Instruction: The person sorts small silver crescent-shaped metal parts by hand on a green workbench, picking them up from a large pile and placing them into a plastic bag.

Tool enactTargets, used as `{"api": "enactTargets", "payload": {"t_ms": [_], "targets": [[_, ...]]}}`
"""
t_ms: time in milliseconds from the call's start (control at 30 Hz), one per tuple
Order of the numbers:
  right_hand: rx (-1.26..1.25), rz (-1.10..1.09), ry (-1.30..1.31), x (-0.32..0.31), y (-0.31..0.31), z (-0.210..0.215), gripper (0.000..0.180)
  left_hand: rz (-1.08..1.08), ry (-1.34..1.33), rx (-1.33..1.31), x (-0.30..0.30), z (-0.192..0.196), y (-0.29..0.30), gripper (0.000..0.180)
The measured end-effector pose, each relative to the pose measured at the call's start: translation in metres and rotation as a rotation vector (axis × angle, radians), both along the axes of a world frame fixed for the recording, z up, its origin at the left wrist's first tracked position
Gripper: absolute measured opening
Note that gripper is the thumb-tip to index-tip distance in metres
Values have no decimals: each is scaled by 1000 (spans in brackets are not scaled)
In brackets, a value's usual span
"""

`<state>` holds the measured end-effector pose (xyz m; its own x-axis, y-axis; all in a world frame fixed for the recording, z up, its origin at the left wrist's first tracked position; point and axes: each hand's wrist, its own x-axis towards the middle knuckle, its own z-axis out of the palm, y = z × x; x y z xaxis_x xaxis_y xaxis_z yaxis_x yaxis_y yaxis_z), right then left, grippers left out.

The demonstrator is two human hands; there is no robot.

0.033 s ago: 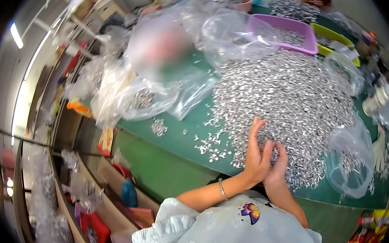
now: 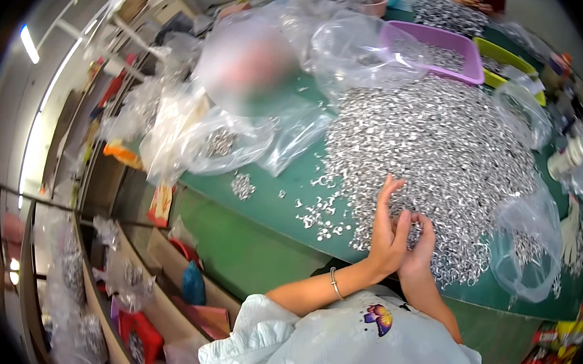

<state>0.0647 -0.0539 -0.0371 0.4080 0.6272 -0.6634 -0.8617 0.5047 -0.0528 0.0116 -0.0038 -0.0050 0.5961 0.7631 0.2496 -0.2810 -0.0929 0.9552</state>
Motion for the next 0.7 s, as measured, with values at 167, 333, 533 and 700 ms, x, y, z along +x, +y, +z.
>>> {"api": "enactTargets", "payload": {"t_ms": [167,333,533,700], "targets": [[326,27,111,7,0,12,11,170,7,-66,-36,-5,18,31],[283,-14,71,19,-12,5,17,514,183,-61,-96,-40,44,24],[225,31,42,18,-5,11,18,796,459,154,-153,-83,97,35],[229,47,26,16,-4,10,17,771,660,391,-151,-82,138,41]]}}
